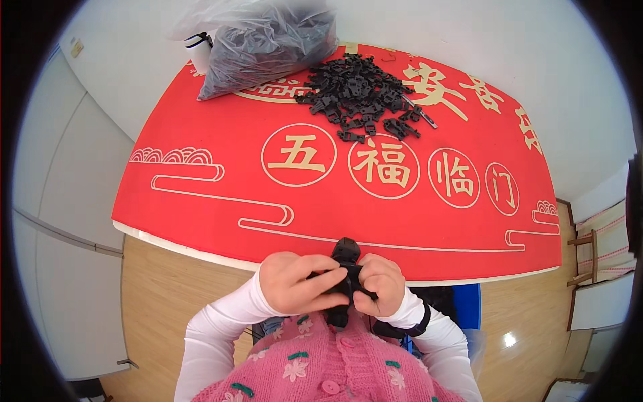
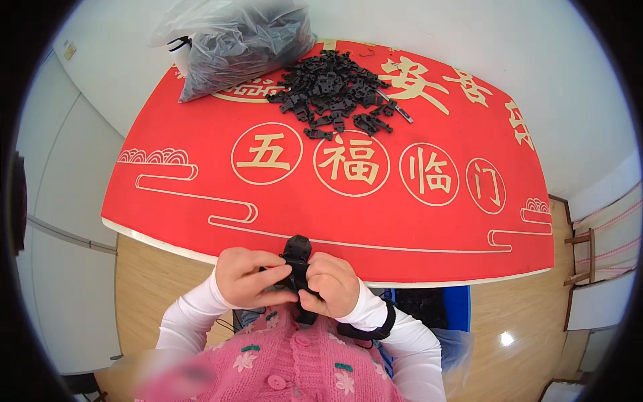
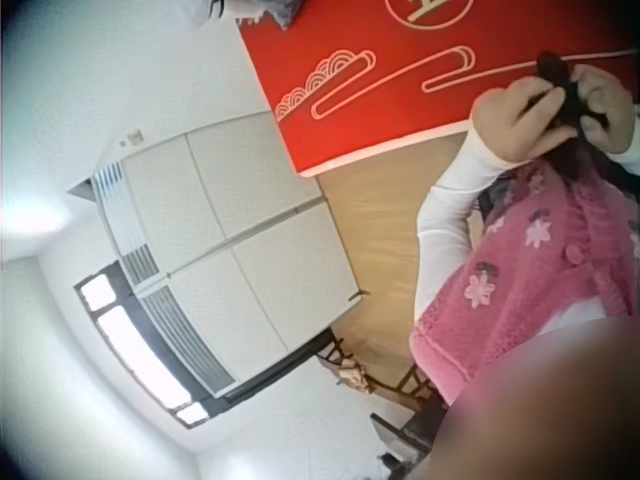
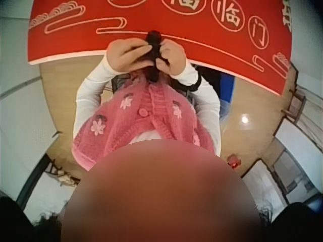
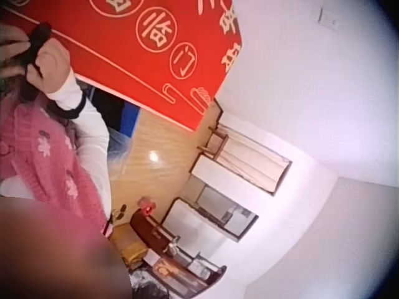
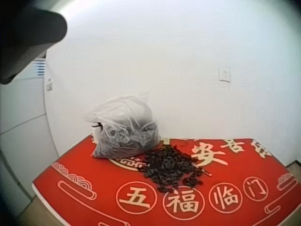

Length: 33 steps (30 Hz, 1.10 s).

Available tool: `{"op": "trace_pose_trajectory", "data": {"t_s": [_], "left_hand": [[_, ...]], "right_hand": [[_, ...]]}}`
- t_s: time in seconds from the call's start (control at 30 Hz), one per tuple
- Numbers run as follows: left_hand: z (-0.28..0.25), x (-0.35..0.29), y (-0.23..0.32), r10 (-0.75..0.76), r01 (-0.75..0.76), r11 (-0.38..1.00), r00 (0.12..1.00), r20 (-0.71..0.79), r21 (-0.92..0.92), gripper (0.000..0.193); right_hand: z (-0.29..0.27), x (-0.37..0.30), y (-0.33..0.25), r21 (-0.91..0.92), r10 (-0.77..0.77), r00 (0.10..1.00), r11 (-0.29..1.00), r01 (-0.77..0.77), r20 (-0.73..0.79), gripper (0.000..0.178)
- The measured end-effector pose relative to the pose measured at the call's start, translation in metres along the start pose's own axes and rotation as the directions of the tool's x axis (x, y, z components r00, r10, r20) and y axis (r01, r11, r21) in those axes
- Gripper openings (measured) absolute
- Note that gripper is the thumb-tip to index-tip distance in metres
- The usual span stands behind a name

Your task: Assembling small black plastic components using a thin metal tool on a table.

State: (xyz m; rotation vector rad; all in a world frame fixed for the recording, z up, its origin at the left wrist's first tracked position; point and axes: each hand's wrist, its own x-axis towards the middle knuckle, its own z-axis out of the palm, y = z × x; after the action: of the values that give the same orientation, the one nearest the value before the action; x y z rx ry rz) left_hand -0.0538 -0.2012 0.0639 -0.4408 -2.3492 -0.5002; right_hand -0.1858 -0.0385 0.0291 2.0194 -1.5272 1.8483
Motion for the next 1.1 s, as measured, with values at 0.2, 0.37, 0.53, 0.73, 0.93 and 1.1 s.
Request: {"op": "trace_pose_trajectory", "data": {"t_s": [0.2,0.37,0.53,0.73,0.93,1.1], "left_hand": [[0.005,0.017,0.001,-0.02,0.021,0.999,1.0,0.003,-0.037,0.04],[0.005,0.02,-0.002,-0.062,0.067,0.996,0.996,0.066,-0.067,0.038],[-0.005,0.023,-0.008,-0.115,0.131,0.976,0.988,0.098,-0.176,0.035],[-0.016,0.02,-0.014,-0.138,0.175,0.938,0.98,0.142,-0.299,0.033],[-0.011,0.014,-0.021,-0.163,0.214,0.882,0.974,0.155,-0.42,0.032],[-0.006,0.013,-0.022,-0.186,0.24,0.832,0.97,0.157,-0.501,0.032]], "right_hand": [[0.007,-0.002,-0.003,0.091,0.234,0.972,0.969,-0.231,-0.028,0.018],[0.007,-0.002,-0.007,0.183,0.316,0.948,0.934,-0.306,-0.029,0.015],[0.001,-0.005,-0.006,0.315,0.415,0.908,0.869,-0.381,-0.046,0.015],[-0.001,-0.006,-0.01,0.37,0.462,0.886,0.833,-0.412,-0.053,0.019],[0.0,-0.01,-0.008,0.419,0.459,0.887,0.816,-0.398,-0.051,0.022],[0.0,-0.011,-0.009,0.472,0.516,0.855,0.767,-0.435,-0.05,0.027]]}}
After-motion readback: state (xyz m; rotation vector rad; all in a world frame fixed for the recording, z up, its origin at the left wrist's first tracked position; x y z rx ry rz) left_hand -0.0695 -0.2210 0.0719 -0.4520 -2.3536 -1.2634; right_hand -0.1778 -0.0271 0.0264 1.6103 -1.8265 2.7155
